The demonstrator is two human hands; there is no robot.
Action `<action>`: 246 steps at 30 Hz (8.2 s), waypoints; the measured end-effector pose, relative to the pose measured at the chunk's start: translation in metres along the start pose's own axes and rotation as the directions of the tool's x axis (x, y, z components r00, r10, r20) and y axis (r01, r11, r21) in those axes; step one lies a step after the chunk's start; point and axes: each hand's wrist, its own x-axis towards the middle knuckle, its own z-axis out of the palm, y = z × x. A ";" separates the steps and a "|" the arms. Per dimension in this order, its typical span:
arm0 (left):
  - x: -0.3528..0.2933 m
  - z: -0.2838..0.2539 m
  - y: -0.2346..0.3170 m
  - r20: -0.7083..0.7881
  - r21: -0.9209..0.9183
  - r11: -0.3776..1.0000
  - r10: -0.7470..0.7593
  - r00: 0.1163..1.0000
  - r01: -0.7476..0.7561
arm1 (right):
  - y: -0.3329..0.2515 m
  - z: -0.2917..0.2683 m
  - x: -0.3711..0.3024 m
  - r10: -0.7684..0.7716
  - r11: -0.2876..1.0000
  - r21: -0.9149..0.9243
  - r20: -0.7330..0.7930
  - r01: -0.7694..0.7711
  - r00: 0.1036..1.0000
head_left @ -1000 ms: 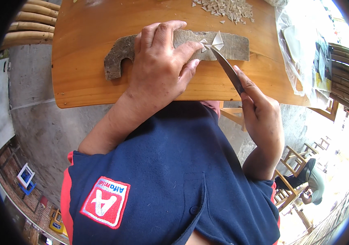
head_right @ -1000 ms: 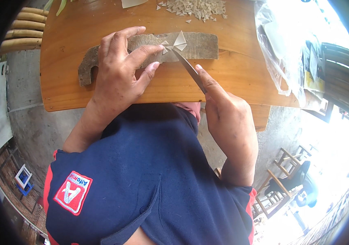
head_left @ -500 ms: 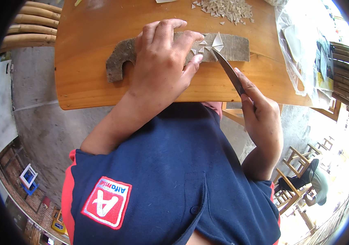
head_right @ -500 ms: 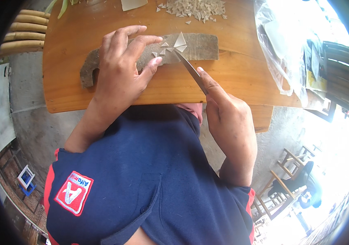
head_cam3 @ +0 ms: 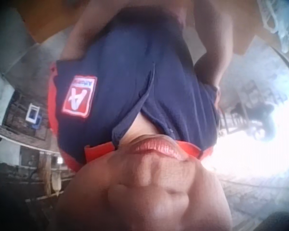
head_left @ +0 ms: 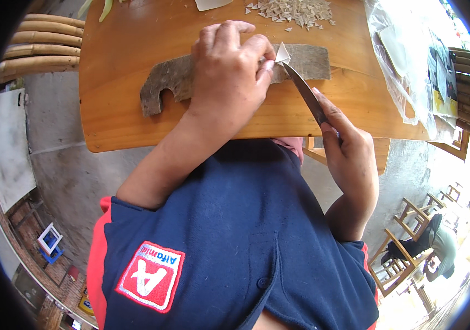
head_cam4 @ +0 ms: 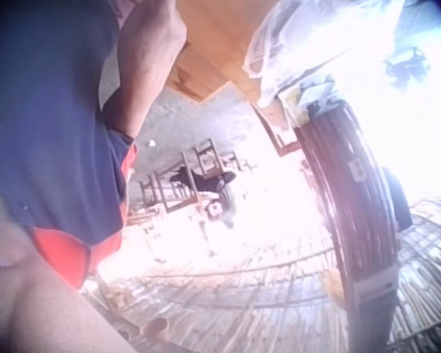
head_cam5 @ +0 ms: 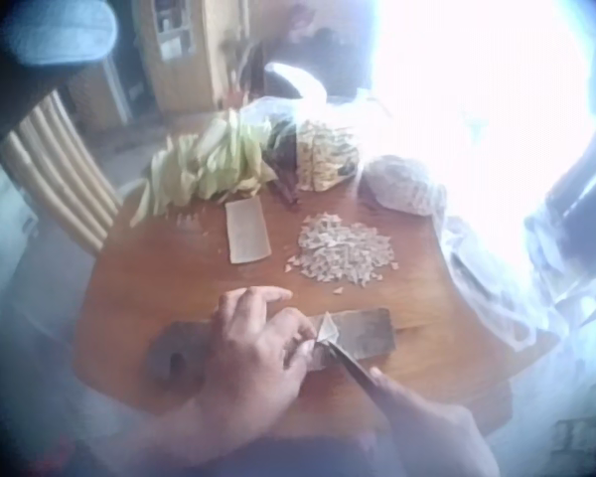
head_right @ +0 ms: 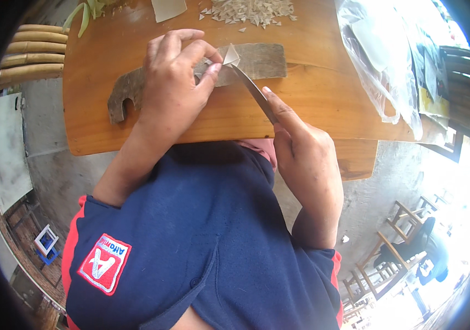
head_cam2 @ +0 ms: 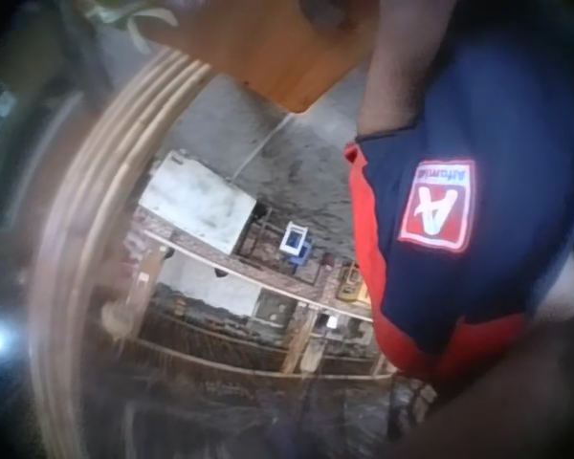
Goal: The person uses a knife to cut a thin white sheet into small triangular pieces on a wooden board. They repeatedly trim the sheet, collect the cut pieces, and continue cutting until the end of the clip.
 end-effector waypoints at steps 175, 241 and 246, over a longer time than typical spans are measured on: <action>-0.023 -0.026 -0.013 0.102 0.247 0.954 0.147 0.984 -0.168 | 0.014 -0.003 -0.014 0.030 0.998 0.064 -0.147 -0.020 0.989; -0.024 -0.009 0.002 0.184 -0.011 0.972 0.234 0.955 -0.236 | -0.060 0.048 -0.017 0.092 0.965 -0.239 -0.092 -0.112 0.991; -0.024 -0.009 0.001 0.174 -0.013 0.970 0.241 0.955 -0.242 | -0.064 0.050 -0.017 0.108 0.956 -0.263 -0.098 -0.130 0.989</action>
